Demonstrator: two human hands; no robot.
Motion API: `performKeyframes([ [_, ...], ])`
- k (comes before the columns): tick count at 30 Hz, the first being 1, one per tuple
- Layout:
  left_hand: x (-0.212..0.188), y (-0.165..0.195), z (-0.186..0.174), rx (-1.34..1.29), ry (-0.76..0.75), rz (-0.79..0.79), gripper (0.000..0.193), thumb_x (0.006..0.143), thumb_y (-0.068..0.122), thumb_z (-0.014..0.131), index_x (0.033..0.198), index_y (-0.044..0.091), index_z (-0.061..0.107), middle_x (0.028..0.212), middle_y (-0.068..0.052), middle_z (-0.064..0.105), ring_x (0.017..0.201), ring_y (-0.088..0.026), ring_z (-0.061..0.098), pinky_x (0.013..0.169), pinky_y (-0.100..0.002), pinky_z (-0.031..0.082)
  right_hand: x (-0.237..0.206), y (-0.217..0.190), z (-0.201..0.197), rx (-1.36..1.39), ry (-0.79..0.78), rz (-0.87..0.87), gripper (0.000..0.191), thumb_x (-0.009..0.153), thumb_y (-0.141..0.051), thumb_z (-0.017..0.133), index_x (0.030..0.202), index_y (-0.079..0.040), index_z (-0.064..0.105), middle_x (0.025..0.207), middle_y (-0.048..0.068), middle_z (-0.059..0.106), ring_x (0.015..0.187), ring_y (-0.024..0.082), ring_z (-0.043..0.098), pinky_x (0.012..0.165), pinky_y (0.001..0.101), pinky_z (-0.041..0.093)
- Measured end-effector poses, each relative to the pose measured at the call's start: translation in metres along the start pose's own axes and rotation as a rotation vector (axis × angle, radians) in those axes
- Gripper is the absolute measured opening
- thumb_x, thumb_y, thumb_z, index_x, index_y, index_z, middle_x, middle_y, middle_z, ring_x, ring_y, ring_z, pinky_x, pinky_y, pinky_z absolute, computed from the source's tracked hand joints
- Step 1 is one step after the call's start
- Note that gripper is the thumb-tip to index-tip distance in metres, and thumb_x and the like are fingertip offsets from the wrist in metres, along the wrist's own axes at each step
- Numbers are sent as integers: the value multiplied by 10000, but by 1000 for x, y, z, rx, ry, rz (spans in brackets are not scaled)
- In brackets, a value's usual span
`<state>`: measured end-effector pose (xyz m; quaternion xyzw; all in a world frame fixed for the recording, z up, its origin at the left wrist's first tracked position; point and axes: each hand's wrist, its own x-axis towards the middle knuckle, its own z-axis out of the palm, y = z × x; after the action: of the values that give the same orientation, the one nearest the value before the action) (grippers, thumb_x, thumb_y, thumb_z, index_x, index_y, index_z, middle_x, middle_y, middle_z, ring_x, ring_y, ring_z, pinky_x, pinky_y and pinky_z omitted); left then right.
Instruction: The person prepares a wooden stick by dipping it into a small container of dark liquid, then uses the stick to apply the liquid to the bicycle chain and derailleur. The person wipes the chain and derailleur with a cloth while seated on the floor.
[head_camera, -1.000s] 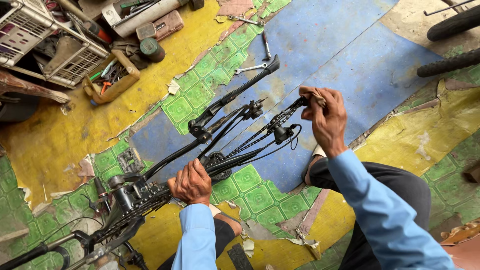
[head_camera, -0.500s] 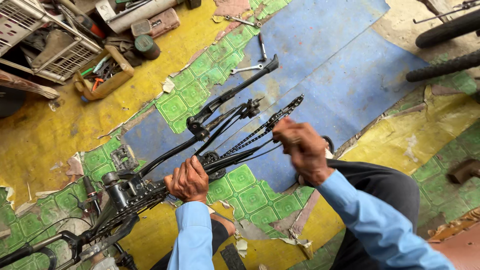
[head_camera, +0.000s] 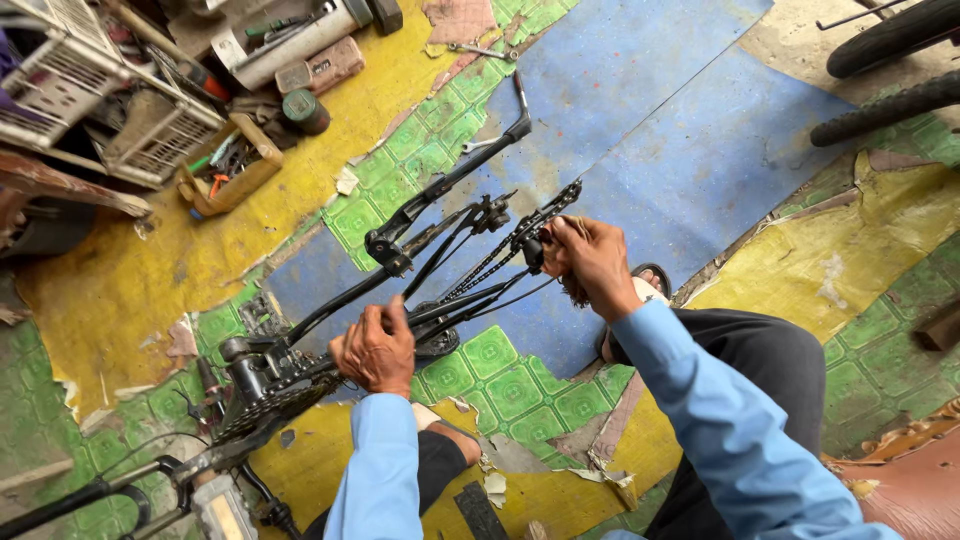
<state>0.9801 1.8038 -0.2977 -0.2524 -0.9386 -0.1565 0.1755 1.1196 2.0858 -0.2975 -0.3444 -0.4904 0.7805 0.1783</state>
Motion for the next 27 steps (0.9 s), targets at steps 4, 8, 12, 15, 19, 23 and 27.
performKeyframes([
  [4, 5, 52, -5, -367, -1, 174, 233, 928, 320, 780, 948, 102, 703, 954, -78, 732, 940, -308, 669, 920, -471, 454, 11, -11, 2, 367, -129, 136, 175, 1077, -91, 625, 946, 24, 640, 723, 20, 555, 549, 88, 489, 498, 257, 433],
  [8, 2, 112, 6, -388, -118, 289, 367, 861, 326, 803, 1092, 60, 699, 1098, -122, 726, 1046, -299, 640, 1015, -541, 389, 2, -40, 2, 309, -71, 236, 137, 1022, -175, 588, 989, -45, 617, 754, 75, 632, 532, 157, 598, 412, 270, 419],
  [12, 5, 132, 10, -408, -106, 232, 378, 868, 308, 792, 1128, 54, 691, 1065, -111, 711, 1051, -312, 622, 996, -514, 394, -3, -67, 10, 431, -133, 378, 132, 995, -239, 603, 1065, -132, 571, 839, 76, 707, 535, 152, 637, 294, 222, 328],
  [15, 15, 134, 11, -390, -73, 216, 295, 906, 269, 747, 1110, 63, 691, 1018, -88, 704, 1019, -287, 622, 1007, -501, 403, -1, -75, 14, 531, -107, 389, 145, 1050, -184, 590, 1153, -87, 554, 930, 114, 695, 702, 206, 696, 533, 307, 583],
  [19, 37, 125, 4, -489, -27, 63, 83, 1012, 183, 666, 993, 102, 672, 915, -41, 695, 891, -230, 649, 1001, -470, 452, 0, -68, 3, 476, -226, 304, 130, 1026, -205, 608, 1062, -81, 613, 854, 86, 714, 601, 163, 650, 438, 269, 496],
  [23, 69, 109, -24, -592, 16, 97, 56, 982, 109, 686, 982, 61, 656, 935, -66, 703, 861, -231, 671, 901, -449, 509, -6, -44, -17, 349, -3, 196, 197, 1021, -177, 543, 1056, -9, 638, 865, 110, 721, 617, 179, 652, 526, 299, 532],
  [27, 80, 117, -55, -729, -36, 81, 73, 980, 82, 707, 1003, 24, 669, 932, -76, 686, 822, -209, 670, 739, -352, 551, -15, -19, -31, 333, -58, -87, 259, 1099, -152, 609, 978, 77, 607, 764, 132, 651, 563, 175, 582, 537, 343, 537],
])
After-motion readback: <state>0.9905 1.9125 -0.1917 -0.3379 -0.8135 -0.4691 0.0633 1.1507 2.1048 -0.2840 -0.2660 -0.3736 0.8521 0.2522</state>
